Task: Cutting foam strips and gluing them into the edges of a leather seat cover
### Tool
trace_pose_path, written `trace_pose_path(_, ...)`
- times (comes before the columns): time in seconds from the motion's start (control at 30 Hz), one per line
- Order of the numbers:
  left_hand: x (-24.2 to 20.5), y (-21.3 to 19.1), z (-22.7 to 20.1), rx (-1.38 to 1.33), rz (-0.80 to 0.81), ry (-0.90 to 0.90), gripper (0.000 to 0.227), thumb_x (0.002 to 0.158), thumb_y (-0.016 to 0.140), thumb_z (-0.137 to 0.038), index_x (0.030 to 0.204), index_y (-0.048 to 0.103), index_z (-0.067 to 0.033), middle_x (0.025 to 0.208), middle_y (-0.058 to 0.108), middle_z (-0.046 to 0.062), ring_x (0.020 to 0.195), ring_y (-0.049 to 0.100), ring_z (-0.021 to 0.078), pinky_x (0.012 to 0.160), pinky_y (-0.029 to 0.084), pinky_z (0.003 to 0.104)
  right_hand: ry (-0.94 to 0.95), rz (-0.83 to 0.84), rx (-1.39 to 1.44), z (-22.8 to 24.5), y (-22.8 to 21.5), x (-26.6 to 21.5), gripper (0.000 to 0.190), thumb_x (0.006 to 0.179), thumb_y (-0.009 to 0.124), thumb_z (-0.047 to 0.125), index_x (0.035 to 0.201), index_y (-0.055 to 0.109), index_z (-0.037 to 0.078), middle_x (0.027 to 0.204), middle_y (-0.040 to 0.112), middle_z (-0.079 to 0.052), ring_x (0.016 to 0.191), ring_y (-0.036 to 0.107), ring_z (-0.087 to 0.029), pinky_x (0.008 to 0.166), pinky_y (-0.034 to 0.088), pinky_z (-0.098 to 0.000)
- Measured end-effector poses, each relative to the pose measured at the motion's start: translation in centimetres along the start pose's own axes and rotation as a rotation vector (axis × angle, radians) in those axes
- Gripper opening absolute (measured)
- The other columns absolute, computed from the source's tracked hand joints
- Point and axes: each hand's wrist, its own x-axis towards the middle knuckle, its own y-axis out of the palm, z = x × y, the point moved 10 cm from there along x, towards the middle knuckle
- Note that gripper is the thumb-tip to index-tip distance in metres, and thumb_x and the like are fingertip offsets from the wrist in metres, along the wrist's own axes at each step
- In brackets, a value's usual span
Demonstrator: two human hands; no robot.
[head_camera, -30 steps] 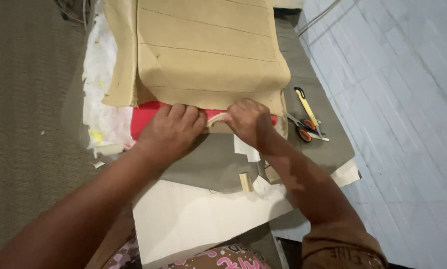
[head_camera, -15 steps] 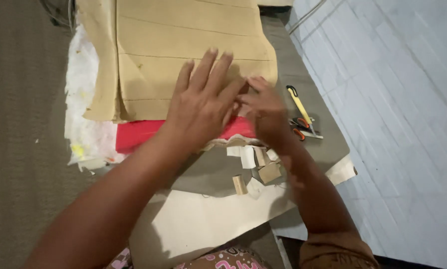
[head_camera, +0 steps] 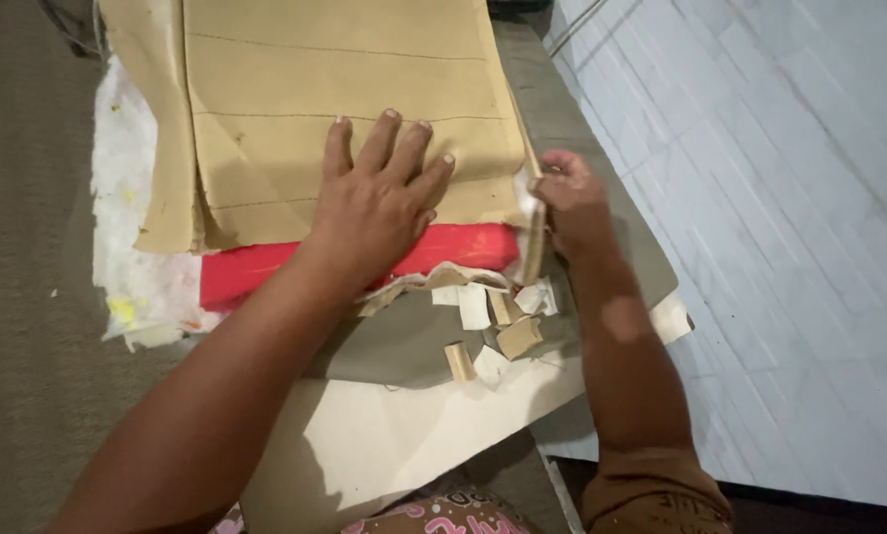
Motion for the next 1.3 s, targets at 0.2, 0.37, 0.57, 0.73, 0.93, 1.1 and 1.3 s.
trace_pose_path(0.2, -0.1, 1.0, -0.1, -0.131, -0.008, -0.025, 0.058, 0.073, 0.089, -0.035, 0.126, 0.071, -0.0226, 0.141, 0.061, 0.013, 0.137, 0.048, 0.0412, 0.106, 0.028, 0.069, -0.156, 0.033, 0.212, -2.0, 3.0, 0.6, 0.046, 0.086, 0.069, 0.009, 0.129, 0.052, 0.003, 0.086, 0.06, -0.003, 0.066, 0.06, -0.005, 0.059, 0.055, -0.0149)
trace_pose_path(0.37, -0.7, -0.9, -3.5, -0.337, -0.199, 0.27, 0.014, 0.104, 0.058, -0.024, 0.109, 0.068, -0.0164, 0.128, 0.065, 0.01, 0.127, 0.06, 0.0303, 0.104, 0.042, 0.053, -0.262, 0.222, 0.159, -2.9, 3.3, 2.3, 0.044, 0.078, 0.068, -0.001, 0.12, 0.058, 0.003, 0.096, 0.066, -0.008, 0.08, 0.07, -0.011, 0.065, 0.059, -0.0208)
trace_pose_path(0.57, 0.7, 3.5, -5.3, -0.444, 0.114, 0.002, 0.049, 0.078, 0.076, -0.059, 0.094, 0.074, -0.0121, 0.096, 0.069, 0.011, 0.089, 0.068, 0.034, 0.075, 0.051, 0.051, -0.184, 0.166, 0.034, -1.2, 3.4, 0.2, 0.038, 0.079, 0.076, 0.005, 0.115, 0.068, 0.007, 0.091, 0.067, -0.003, 0.076, 0.066, -0.007, 0.061, 0.052, -0.0195)
trace_pose_path(0.73, -0.1, 6.7, -6.0, -0.463, 0.094, -0.121, 0.043, 0.072, 0.082, -0.049, 0.098, 0.071, -0.0162, 0.099, 0.063, 0.007, 0.087, 0.069, 0.0343, 0.068, 0.051, 0.05, -0.223, 0.205, -0.243, -2.4, 1.2, 0.3, 0.037, 0.087, 0.067, 0.006, 0.124, 0.066, 0.01, 0.082, 0.067, -0.008, 0.068, 0.065, -0.015, 0.057, 0.052, -0.0279)
trace_pose_path(0.93, -0.5, 6.0, -7.0, -0.357, 0.262, -0.04, 0.069, 0.064, 0.086, -0.053, 0.117, 0.073, -0.0108, 0.118, 0.061, 0.01, 0.106, 0.061, 0.0362, 0.075, 0.057, 0.047, -0.437, 0.274, -0.334, 0.1, 3.6, -2.0, 0.045, 0.089, 0.076, 0.014, 0.132, 0.062, 0.012, 0.08, 0.055, -0.005, 0.066, 0.058, -0.017, 0.058, 0.05, -0.0304)
trace_pose_path(1.1, -1.3, 9.3, -7.3, -0.233, 0.084, 0.039, 0.017, 0.08, 0.07, -0.032, 0.089, 0.076, -0.0185, 0.089, 0.065, 0.001, 0.089, 0.063, 0.0262, 0.062, 0.053, 0.039, -0.503, 0.534, -0.402, 3.6, 4.7, -4.9, 0.058, 0.08, 0.079, 0.032, 0.133, 0.066, 0.011, 0.092, 0.05, -0.011, 0.079, 0.051, -0.02, 0.069, 0.048, -0.0373)
trace_pose_path(1.3, 0.1, 7.1, -4.2, -0.486, 0.135, -0.165, 0.013, 0.091, 0.068, -0.024, 0.083, 0.073, -0.0158, 0.076, 0.07, 0.006, 0.071, 0.072, 0.029, 0.058, 0.058, 0.039, -0.558, 0.482, -0.388, -0.3, 5.1, -2.4, 0.05, 0.074, 0.094, 0.032, 0.115, 0.075, 0.011, 0.089, 0.053, -0.01, 0.077, 0.053, -0.021, 0.072, 0.046, -0.0352)
